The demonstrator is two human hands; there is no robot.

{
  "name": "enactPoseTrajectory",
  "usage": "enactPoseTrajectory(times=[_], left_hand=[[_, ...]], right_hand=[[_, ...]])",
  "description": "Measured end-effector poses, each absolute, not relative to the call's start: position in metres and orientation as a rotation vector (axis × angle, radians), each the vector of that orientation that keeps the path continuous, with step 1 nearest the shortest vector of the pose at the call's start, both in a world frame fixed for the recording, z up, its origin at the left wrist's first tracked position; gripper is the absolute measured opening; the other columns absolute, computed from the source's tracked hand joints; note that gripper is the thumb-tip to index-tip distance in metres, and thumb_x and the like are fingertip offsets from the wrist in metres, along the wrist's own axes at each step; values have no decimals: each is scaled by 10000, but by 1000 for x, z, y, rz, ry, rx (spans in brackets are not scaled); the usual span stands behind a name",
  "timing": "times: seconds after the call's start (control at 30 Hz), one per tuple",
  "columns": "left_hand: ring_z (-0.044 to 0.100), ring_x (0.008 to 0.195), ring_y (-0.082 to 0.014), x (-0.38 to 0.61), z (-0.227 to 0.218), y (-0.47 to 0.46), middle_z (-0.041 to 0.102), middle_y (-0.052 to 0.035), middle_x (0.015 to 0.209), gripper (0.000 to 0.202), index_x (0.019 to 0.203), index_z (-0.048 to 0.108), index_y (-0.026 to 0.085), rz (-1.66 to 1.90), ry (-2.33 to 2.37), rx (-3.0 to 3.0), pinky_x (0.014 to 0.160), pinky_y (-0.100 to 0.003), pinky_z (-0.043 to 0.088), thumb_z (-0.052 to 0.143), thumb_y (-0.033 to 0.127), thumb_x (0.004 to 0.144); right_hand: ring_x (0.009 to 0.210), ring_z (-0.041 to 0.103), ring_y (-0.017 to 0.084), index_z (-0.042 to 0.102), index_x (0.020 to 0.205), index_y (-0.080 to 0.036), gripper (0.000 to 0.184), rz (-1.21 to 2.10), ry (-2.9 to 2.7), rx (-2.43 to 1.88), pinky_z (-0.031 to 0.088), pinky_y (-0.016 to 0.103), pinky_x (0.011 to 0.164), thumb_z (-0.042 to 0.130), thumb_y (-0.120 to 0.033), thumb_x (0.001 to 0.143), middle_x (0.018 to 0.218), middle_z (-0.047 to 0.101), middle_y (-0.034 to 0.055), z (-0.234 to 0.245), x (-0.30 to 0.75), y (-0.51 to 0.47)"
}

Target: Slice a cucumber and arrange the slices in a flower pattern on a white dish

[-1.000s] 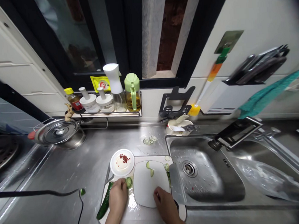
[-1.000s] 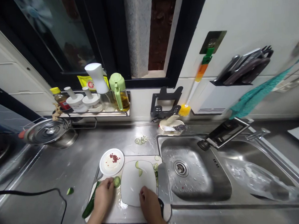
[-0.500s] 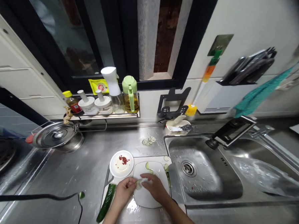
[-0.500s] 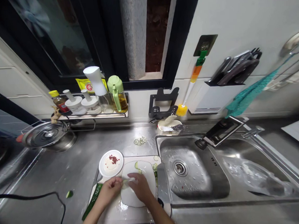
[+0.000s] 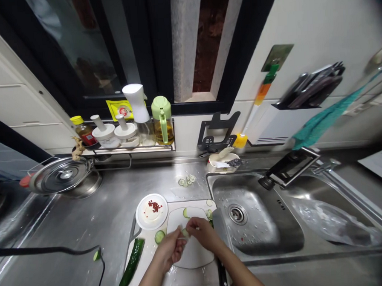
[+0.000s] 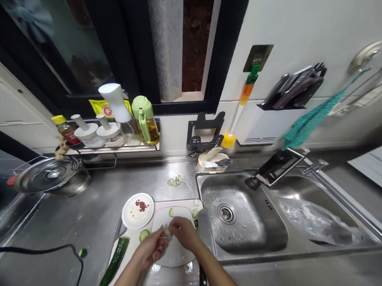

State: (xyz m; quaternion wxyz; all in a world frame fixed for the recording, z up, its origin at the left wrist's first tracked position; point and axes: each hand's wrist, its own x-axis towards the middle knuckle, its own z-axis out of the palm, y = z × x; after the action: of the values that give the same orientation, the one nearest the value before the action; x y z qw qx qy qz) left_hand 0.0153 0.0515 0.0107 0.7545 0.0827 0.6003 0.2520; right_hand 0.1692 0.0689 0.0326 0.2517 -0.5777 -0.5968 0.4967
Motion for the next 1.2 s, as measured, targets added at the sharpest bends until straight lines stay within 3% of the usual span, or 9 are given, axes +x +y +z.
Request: enactPoseTrajectory(times=[0.2,0.3,0.43,0.63,0.9,1.2], left_hand=[[428,378,-1,26,9,60,592,17,578,266,727,590,122,534,1188,77,347,-103,235,706,359,753],[463,414,-7,24,3,63,602,27,609,224,793,617,138,594,1209,159,378,-109,274,749,290,694],[457,433,-27,21,-7,67,562,61,551,318,857,654,153,671,1279,337,417,-142,273,796,259,593],[485,508,-69,19,-21,74,606,49,548,136,697,672,156,729,1383,637,524,-188,338,725,207,583],[528,581,-109,23,-18,73,600,36,590,131,742,674,185,695,1652,1258,610,-208,386,555,239,737],[576,613,-117,30,-20,77,656,13,642,171,789,667,205,609,1820,1380,625,-197,370,497,212,812]], right_hand=[[636,568,130,634,685,-182,132,1447,-1661,-1550,410,229,640,511,-170,734,631,635,-19,34,179,75],[618,561,128,642,660,-177,145,1493,-1680,-1575,405,223,616,512,-156,720,615,640,-16,33,184,80],[595,551,125,671,646,-170,166,1526,-1723,-1629,383,216,572,524,-171,722,608,654,-7,28,190,89],[527,520,110,692,612,-163,166,1495,-1841,-1723,344,206,514,546,-148,690,562,645,-6,17,195,107],[526,557,122,694,563,-174,180,1356,-2112,-1805,342,210,505,551,-117,656,527,637,6,20,190,131],[793,651,202,728,771,-197,167,1060,-2413,-1946,373,254,617,571,-175,721,815,733,59,25,177,152]])
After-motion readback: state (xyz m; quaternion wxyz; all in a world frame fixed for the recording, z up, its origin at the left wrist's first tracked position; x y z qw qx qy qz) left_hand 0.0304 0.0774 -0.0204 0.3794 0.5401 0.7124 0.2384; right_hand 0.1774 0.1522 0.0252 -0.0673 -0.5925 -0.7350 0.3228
